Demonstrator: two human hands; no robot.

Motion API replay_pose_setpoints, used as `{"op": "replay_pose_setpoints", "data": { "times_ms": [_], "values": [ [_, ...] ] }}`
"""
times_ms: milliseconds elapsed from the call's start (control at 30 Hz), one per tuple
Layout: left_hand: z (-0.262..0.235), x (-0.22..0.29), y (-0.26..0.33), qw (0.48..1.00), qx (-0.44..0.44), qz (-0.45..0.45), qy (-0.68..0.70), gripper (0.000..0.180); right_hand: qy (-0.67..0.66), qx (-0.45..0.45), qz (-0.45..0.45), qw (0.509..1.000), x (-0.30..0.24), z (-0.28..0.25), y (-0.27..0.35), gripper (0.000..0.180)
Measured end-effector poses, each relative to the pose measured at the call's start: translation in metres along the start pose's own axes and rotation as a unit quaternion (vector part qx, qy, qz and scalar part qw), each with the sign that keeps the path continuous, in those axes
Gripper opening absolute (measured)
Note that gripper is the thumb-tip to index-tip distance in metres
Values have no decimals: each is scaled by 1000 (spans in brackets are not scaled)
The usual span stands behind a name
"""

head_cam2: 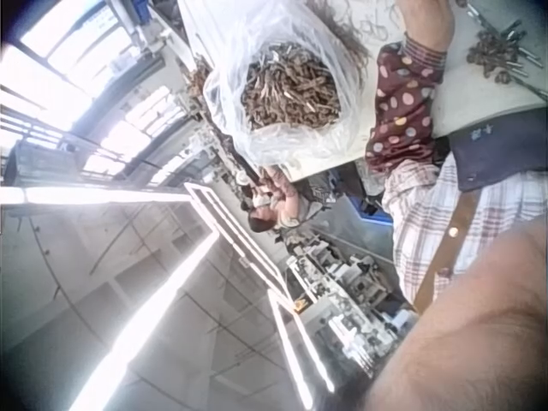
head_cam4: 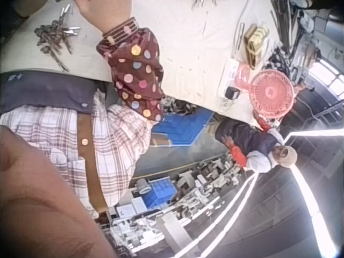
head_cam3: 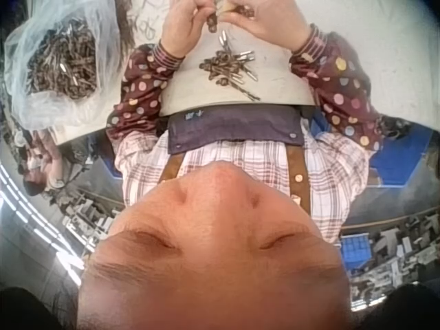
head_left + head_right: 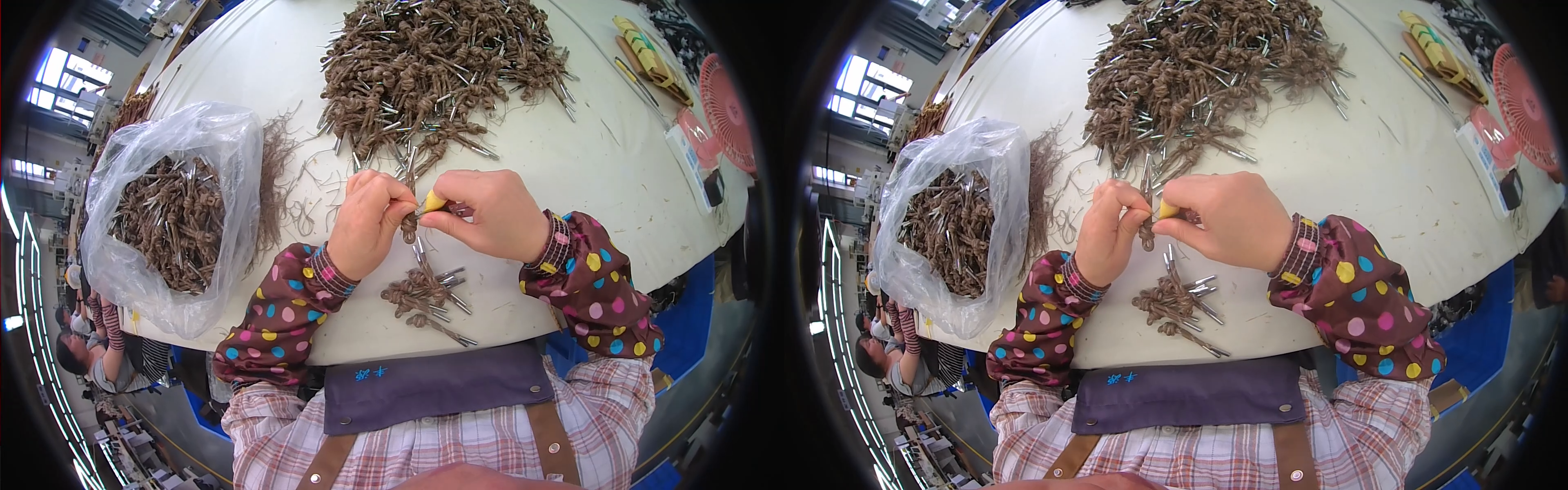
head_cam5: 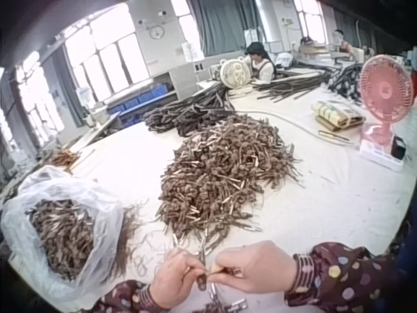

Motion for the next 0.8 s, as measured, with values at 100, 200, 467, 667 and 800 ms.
{"op": "replay_pose_setpoints", "data": {
  "times_ms": [100, 200, 467, 667, 800],
  "values": [
    [-1, -4, 1, 1000, -1, -5, 8, 9, -107, -17, 94, 990, 16, -11, -6, 23],
    [3, 0, -1, 998, -50, 39, -20, 9, -236, -28, 219, 946, 34, -10, -9, 31],
    [13, 1, 3, 995, -90, 43, -2, 8, -289, -25, 227, 930, 38, 9, -9, 23],
    [-5, -57, 16, 923, 98, -241, 284, 12, -332, -14, 233, 914, 38, -4, -8, 21],
    [-16, -41, 6, 978, 36, -184, 90, 27, -318, -23, 228, 920, 40, -4, -7, 21]
  ]
}}
Point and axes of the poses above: each hand's wrist, its own y-axis away from the middle knuckle, its own z-axis out of the palm, x = y × z, the point moved 6 cm from there along -y, towards the middle knuckle, and after that the axes turned 10 degrees about z, right-handed, at the moved point
